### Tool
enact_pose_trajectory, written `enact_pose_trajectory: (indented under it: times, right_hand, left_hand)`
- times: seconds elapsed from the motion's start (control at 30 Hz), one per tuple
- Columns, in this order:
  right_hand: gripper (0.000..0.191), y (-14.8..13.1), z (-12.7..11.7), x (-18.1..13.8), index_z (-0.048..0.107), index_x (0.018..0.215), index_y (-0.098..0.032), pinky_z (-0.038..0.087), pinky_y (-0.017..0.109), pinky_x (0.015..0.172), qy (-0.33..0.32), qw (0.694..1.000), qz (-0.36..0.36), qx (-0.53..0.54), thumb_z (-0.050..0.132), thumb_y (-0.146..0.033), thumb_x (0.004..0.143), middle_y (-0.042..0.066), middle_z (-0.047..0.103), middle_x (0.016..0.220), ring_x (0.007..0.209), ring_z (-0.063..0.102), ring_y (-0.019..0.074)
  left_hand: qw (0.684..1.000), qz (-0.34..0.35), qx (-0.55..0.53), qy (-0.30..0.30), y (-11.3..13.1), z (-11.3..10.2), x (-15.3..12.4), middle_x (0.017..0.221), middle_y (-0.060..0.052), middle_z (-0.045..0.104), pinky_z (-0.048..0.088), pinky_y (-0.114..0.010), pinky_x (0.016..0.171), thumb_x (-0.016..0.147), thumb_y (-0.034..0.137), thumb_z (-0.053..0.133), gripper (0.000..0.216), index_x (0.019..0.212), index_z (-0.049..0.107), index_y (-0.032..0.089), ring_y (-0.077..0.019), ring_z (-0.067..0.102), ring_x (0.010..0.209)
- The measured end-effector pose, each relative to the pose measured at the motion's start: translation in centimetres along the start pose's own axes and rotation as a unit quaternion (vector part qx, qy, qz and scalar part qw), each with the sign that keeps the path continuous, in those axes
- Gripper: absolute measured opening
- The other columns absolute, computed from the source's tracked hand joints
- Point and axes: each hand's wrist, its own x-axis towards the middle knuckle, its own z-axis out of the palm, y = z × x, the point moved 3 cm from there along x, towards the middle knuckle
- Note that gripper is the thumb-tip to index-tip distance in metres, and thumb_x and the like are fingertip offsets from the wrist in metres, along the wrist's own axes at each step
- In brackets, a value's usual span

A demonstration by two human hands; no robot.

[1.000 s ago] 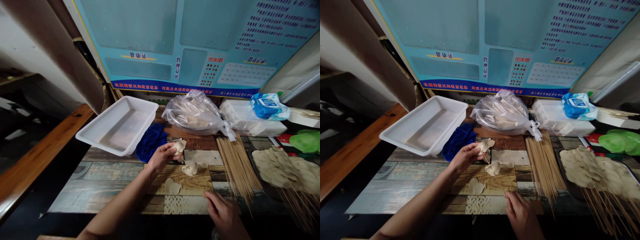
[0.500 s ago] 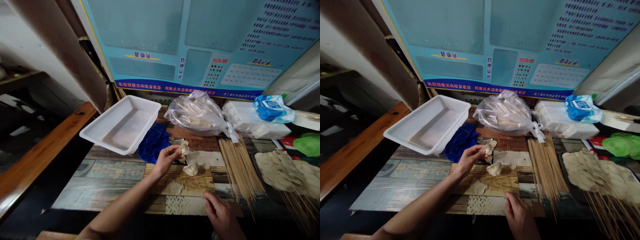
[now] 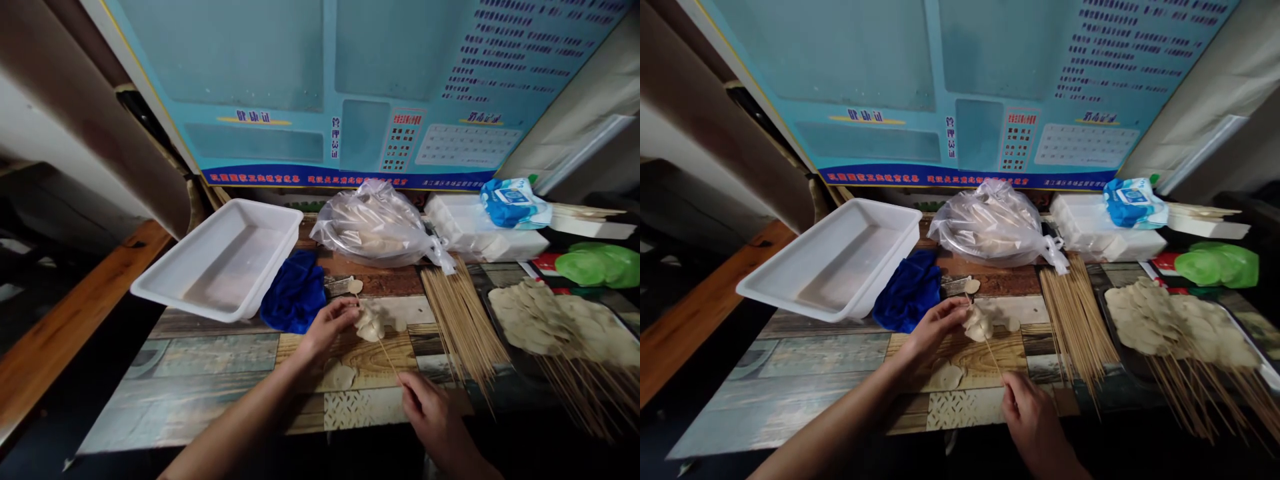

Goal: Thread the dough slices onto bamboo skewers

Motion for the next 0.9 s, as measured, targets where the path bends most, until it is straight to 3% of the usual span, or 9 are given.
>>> enact_pose_trajectory:
  times: [0.13,0.23,0.33,0.43,0.5,0.57,0.67,0.77,0.9]
  right_hand:
    - [0.029,1.4,-0.9,-0.1,0.062,0.085,-0.019,0.053,0.028,0.064,0.019,0.999,0.025,-0.016,0.034,-0.015,0.080,0.004,0.072,0.079,0.071,0.069,0.0175]
    - [0.027,2.0,-1.4,-0.1,0.061,0.087,-0.020,0.052,0.029,0.063,0.030,0.999,0.024,-0.031,0.035,-0.016,0.081,0.004,0.072,0.080,0.070,0.070,0.0179]
    - [0.026,1.8,-1.6,-0.2,0.059,0.085,-0.020,0.052,0.028,0.062,0.041,0.999,0.007,-0.033,0.034,-0.015,0.080,0.003,0.071,0.080,0.070,0.069,0.0173]
    - [0.027,1.3,-1.6,-0.5,0.059,0.084,-0.020,0.052,0.027,0.060,0.047,0.998,-0.007,-0.036,0.033,-0.013,0.080,0.003,0.071,0.076,0.068,0.069,0.0170]
    - [0.028,1.1,-1.6,-0.8,0.059,0.082,-0.020,0.051,0.028,0.058,0.051,0.998,-0.017,-0.042,0.032,-0.012,0.079,0.003,0.069,0.072,0.064,0.068,0.0172]
    - [0.028,0.9,-1.6,-1.1,0.058,0.079,-0.020,0.051,0.027,0.057,0.048,0.998,-0.025,-0.040,0.032,-0.011,0.079,0.002,0.068,0.068,0.062,0.067,0.0169]
    - [0.027,0.7,-1.4,-1.5,0.058,0.079,-0.020,0.052,0.026,0.059,0.032,0.999,-0.032,-0.019,0.033,-0.010,0.079,0.002,0.068,0.070,0.064,0.067,0.0155]
    - [0.028,0.5,-1.0,-1.7,0.057,0.080,-0.020,0.052,0.026,0.060,0.023,0.999,-0.045,-0.005,0.032,-0.009,0.079,0.002,0.068,0.071,0.066,0.068,0.0152]
    - [0.028,0.3,-0.6,-1.7,0.058,0.081,-0.020,0.053,0.027,0.060,0.016,0.998,-0.053,-0.013,0.031,-0.009,0.079,0.003,0.068,0.072,0.066,0.068,0.0161]
  left_hand:
    - [0.964,0.124,0.229,0.049,1.6,-1.7,1.5,0.089,-0.005,0.064,0.045,-0.027,0.072,0.076,0.036,0.063,0.025,0.092,0.063,0.016,-0.0158,0.058,0.079]
    - [0.868,0.208,0.451,0.035,2.1,-1.5,3.4,0.090,-0.006,0.062,0.044,-0.029,0.076,0.079,0.027,0.060,0.016,0.089,0.066,0.016,-0.0173,0.057,0.082]
    - [0.775,0.254,0.579,0.014,1.7,-0.6,5.5,0.096,-0.009,0.062,0.044,-0.034,0.082,0.075,0.021,0.063,0.018,0.092,0.068,0.017,-0.0215,0.056,0.090]
    - [0.741,0.285,0.608,0.015,1.7,-0.3,7.1,0.092,-0.010,0.064,0.043,-0.038,0.086,0.078,0.018,0.059,0.013,0.083,0.071,0.019,-0.0227,0.056,0.090]
    - [0.774,0.298,0.558,0.029,2.0,-0.5,7.3,0.091,-0.010,0.065,0.043,-0.038,0.087,0.077,0.015,0.057,0.014,0.077,0.070,0.018,-0.0222,0.057,0.090]
    - [0.855,0.263,0.444,0.046,2.3,-0.9,6.8,0.090,-0.008,0.066,0.046,-0.036,0.084,0.076,0.018,0.058,0.010,0.076,0.068,0.017,-0.0211,0.059,0.088]
    - [0.977,0.102,0.183,0.032,1.8,-1.0,5.2,0.077,-0.004,0.066,0.053,-0.033,0.070,0.075,0.031,0.061,0.015,0.079,0.063,0.016,-0.0178,0.063,0.072]
    - [1.000,-0.013,-0.012,0.002,1.4,-0.4,3.4,0.071,-0.002,0.065,0.054,-0.030,0.063,0.069,0.035,0.069,0.025,0.081,0.060,0.014,-0.0142,0.062,0.061]
    - [0.995,-0.027,-0.094,0.015,1.6,-0.3,2.2,0.071,-0.002,0.064,0.055,-0.027,0.064,0.060,0.028,0.078,0.030,0.079,0.061,0.013,-0.0118,0.062,0.061]
